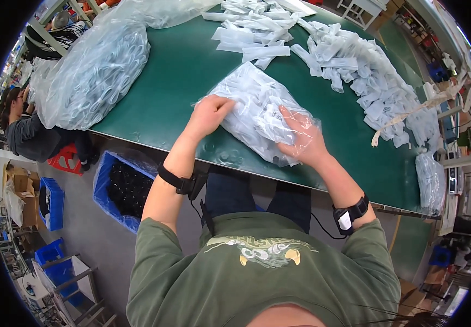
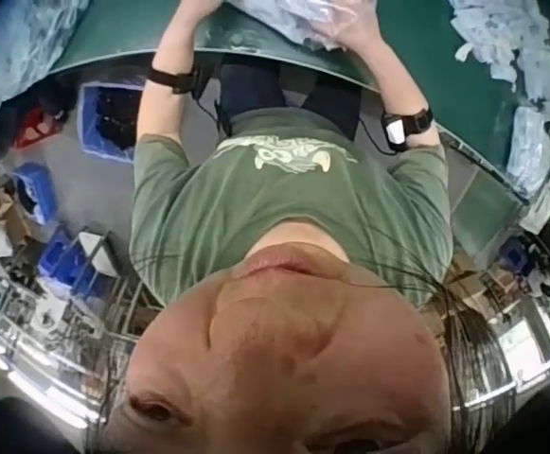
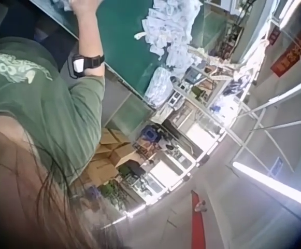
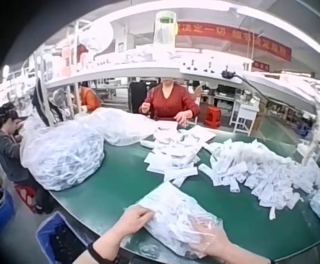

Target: The person gathers small white packets by hand, places them into a clear plastic bag, and carries the bag to a scale. After weighing the bag, the person returns to the workstation to fill another bag with more white packets and weighs it as well.

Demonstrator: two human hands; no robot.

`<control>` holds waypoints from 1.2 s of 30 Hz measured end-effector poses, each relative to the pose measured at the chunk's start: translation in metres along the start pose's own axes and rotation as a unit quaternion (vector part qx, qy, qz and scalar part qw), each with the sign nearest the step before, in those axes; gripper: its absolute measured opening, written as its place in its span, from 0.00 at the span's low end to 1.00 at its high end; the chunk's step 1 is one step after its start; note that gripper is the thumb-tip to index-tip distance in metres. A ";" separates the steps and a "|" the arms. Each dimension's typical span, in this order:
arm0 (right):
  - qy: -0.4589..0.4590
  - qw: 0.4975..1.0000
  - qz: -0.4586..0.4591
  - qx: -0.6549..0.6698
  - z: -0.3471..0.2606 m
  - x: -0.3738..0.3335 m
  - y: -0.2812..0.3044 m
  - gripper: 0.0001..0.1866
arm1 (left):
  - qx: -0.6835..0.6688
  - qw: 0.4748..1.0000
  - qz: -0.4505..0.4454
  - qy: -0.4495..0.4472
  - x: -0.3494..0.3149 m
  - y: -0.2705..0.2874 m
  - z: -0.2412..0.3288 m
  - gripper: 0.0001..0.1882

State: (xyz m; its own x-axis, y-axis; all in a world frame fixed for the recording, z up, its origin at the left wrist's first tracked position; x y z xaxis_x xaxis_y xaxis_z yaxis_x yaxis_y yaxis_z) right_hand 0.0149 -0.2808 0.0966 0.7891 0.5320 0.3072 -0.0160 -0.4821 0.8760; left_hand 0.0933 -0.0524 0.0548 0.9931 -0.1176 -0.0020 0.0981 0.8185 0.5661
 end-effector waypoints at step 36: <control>0.094 0.995 0.023 0.015 -0.025 0.023 -0.020 0.44 | -0.026 0.973 0.109 -0.202 -0.052 -0.015 0.091 0.22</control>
State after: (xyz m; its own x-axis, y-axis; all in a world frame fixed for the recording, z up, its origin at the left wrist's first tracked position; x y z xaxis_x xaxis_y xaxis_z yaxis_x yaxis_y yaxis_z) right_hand 0.0174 -0.2416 0.0960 0.6596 0.6278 0.4133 -0.0284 -0.5286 0.8484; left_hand 0.0341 -0.1098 0.1219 0.8849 -0.1407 0.4440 -0.0990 0.8747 0.4744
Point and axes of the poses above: each hand's wrist, its own x-axis towards the middle knuckle, its own y-axis out of the back of the hand, z = x × y, the point moved 10 cm from there along x, towards the middle knuckle, and after that the axes turned 9 degrees about y, right-handed, at the moved point
